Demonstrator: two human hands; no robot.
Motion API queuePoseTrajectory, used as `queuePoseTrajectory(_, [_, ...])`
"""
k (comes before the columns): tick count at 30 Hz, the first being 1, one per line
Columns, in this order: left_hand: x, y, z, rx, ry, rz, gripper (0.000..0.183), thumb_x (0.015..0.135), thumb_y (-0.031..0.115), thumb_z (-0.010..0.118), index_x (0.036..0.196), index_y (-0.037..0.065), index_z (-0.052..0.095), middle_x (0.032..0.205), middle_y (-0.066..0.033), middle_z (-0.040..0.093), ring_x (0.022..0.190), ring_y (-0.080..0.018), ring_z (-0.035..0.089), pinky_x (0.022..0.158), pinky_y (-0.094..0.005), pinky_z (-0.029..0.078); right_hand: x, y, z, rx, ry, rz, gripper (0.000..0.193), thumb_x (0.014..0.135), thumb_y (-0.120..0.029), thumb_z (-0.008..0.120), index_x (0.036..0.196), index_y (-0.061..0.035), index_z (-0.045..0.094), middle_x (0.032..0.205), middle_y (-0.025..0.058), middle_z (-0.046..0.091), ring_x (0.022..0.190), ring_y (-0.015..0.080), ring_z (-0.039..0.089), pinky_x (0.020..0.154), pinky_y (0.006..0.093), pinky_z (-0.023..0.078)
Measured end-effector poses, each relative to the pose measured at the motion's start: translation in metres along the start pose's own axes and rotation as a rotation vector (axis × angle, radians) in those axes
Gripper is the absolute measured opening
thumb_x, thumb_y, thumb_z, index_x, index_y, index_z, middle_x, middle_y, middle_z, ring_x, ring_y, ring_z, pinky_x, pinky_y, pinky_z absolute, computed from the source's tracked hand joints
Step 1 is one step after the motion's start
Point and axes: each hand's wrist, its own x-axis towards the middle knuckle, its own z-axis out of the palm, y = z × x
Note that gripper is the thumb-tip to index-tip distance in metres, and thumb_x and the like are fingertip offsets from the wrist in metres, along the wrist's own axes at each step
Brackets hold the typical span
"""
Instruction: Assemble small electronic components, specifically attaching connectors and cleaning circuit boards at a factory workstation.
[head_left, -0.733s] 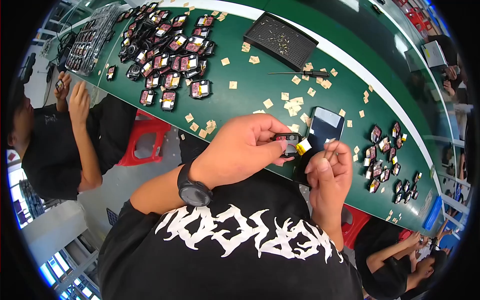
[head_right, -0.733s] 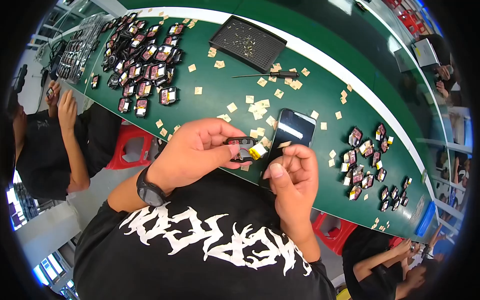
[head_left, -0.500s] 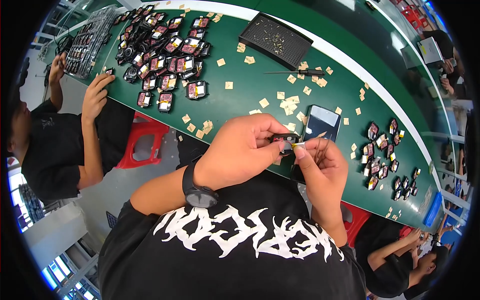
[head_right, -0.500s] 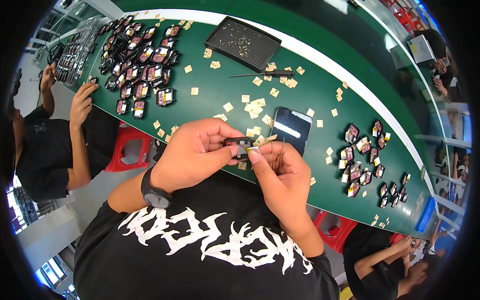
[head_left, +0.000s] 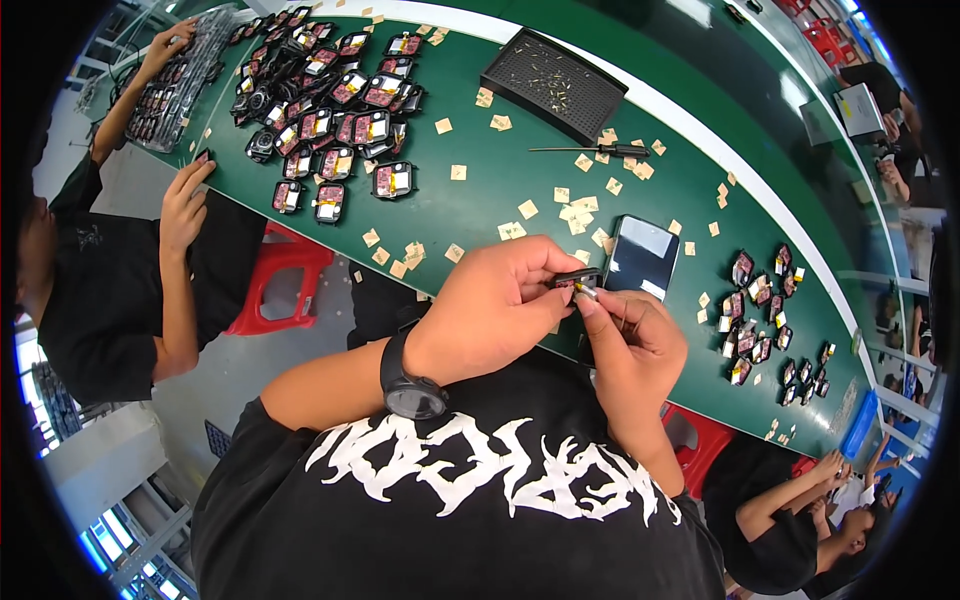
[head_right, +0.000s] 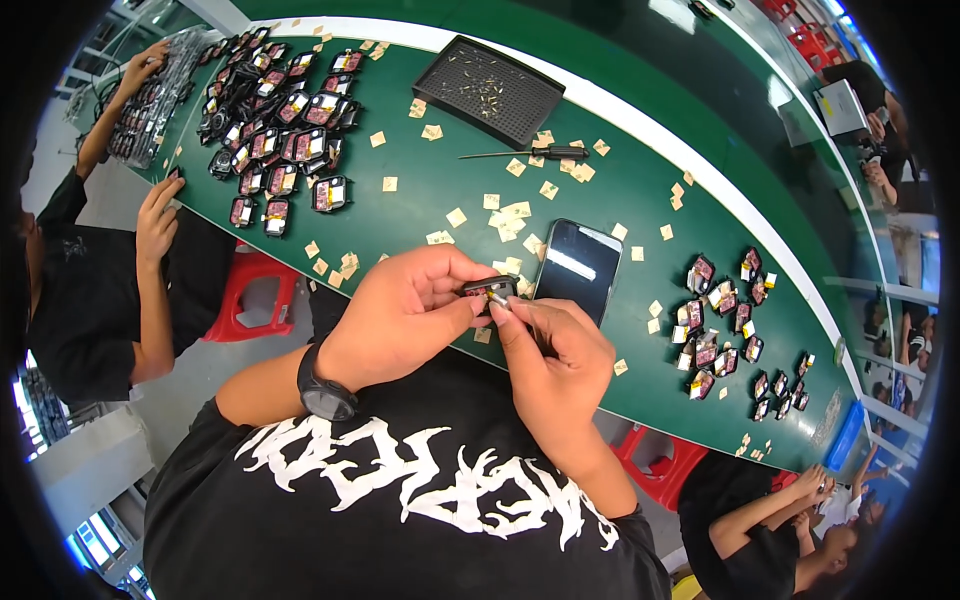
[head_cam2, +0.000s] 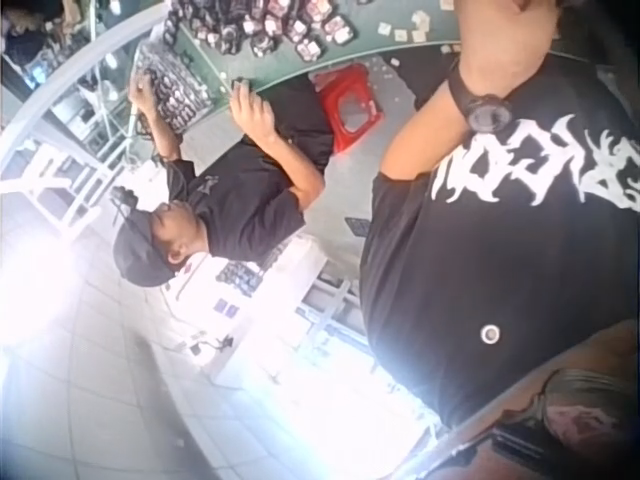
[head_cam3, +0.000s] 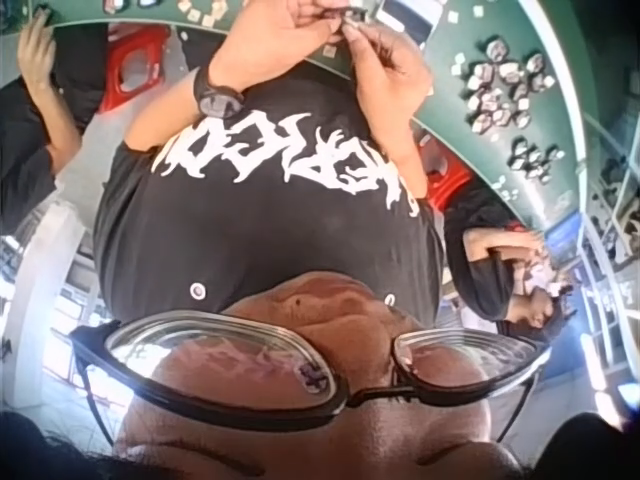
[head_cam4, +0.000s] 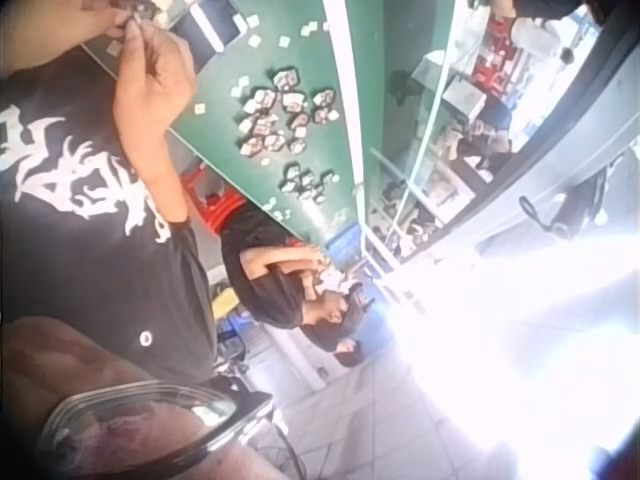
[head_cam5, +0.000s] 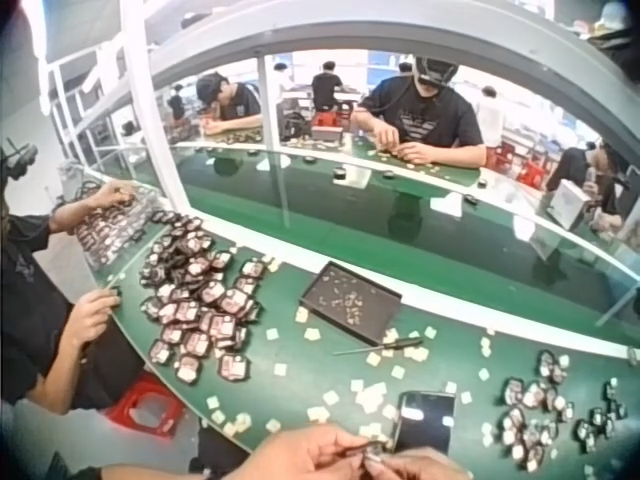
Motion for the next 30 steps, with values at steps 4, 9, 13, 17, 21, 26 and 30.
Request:
queuePoseTrajectory(4, [-0.002, -0.004, 0.000, -0.004, 0.003, 0.025, 0.022, 0.099, -0.008, 0.054, 0.121, -0.009, 0.059, 0.114, -0.0140, 0.068, 0.108, -0.0168, 0.068, 0.096, -0.0314, 0.058, -0.002, 0.002, -0.001, -0.162, -0.030, -0.095, 0.009, 0.089, -0.001, 0.077, 0.095, 0.0056, 0.074, 0.088, 0.0071, 0.071, 0.071, 0.0053, 0.061, 0.059, 0.0199, 0.046])
queuePoseTrajectory(9, [-0.005, -0.011, -0.002, -0.022, 0.030, 0.109, 0.021, 0.099, -0.002, 0.056, 0.118, -0.007, 0.061, 0.098, -0.0064, 0.071, 0.087, -0.0056, 0.065, 0.074, -0.0222, 0.052, 0.000, -0.001, -0.003, 0.023, -0.097, 0.181, 0.013, 0.090, -0.006, 0.078, 0.095, 0.0047, 0.074, 0.086, 0.0062, 0.069, 0.069, 0.0051, 0.058, 0.059, 0.0208, 0.045])
queuePoseTrajectory(13, [-0.008, -0.010, -0.006, -0.068, -0.026, 0.040, 0.027, 0.099, -0.010, 0.053, 0.126, -0.008, 0.057, 0.116, -0.0142, 0.068, 0.109, -0.0177, 0.068, 0.096, -0.0317, 0.056, -0.001, 0.003, 0.000, 0.068, -0.073, 0.158, 0.013, 0.090, -0.007, 0.079, 0.094, 0.0042, 0.073, 0.082, 0.0034, 0.066, 0.067, 0.0039, 0.055, 0.058, 0.0198, 0.043])
queuePoseTrajectory(17, [-0.012, -0.008, -0.009, -0.051, -0.100, 0.080, 0.028, 0.099, -0.010, 0.053, 0.127, -0.008, 0.056, 0.117, -0.0144, 0.068, 0.110, -0.0177, 0.068, 0.096, -0.0312, 0.056, 0.002, 0.007, -0.002, 0.194, -0.025, 0.202, 0.015, 0.089, -0.002, 0.079, 0.096, 0.0025, 0.067, 0.079, -0.0007, 0.063, 0.068, 0.0028, 0.055, 0.058, 0.0181, 0.042])
queuePoseTrajectory(21, [-0.012, -0.005, -0.013, -0.031, -0.132, 0.062, 0.027, 0.099, -0.010, 0.054, 0.126, -0.008, 0.057, 0.118, -0.0145, 0.068, 0.111, -0.0178, 0.067, 0.096, -0.0315, 0.056, 0.007, 0.003, -0.003, 0.356, -0.135, 0.347, 0.017, 0.089, 0.001, 0.078, 0.100, 0.0008, 0.064, 0.081, -0.0009, 0.064, 0.071, 0.0026, 0.057, 0.061, 0.0171, 0.043])
queuePoseTrajectory(26, [-0.008, -0.004, -0.018, -0.099, -0.173, 0.013, 0.027, 0.100, -0.005, 0.057, 0.127, -0.008, 0.057, 0.119, -0.0146, 0.068, 0.109, -0.0181, 0.068, 0.095, -0.0319, 0.057, 0.011, -0.013, -0.004, 0.289, -0.182, 0.435, 0.013, 0.093, -0.001, 0.074, 0.101, 0.0011, 0.064, 0.084, 0.0008, 0.067, 0.073, 0.0039, 0.060, 0.063, 0.0177, 0.045])
queuePoseTrajectory(30, [-0.008, 0.002, -0.016, -0.222, -0.126, -0.073, 0.025, 0.101, 0.001, 0.059, 0.124, -0.007, 0.060, 0.112, -0.0112, 0.070, 0.101, -0.0140, 0.069, 0.088, -0.0269, 0.058, 0.014, -0.027, -0.003, 0.378, -0.209, 0.493, 0.014, 0.095, -0.004, 0.071, 0.104, -0.0007, 0.062, 0.085, 0.0008, 0.067, 0.068, 0.0028, 0.057, 0.058, 0.0179, 0.042])
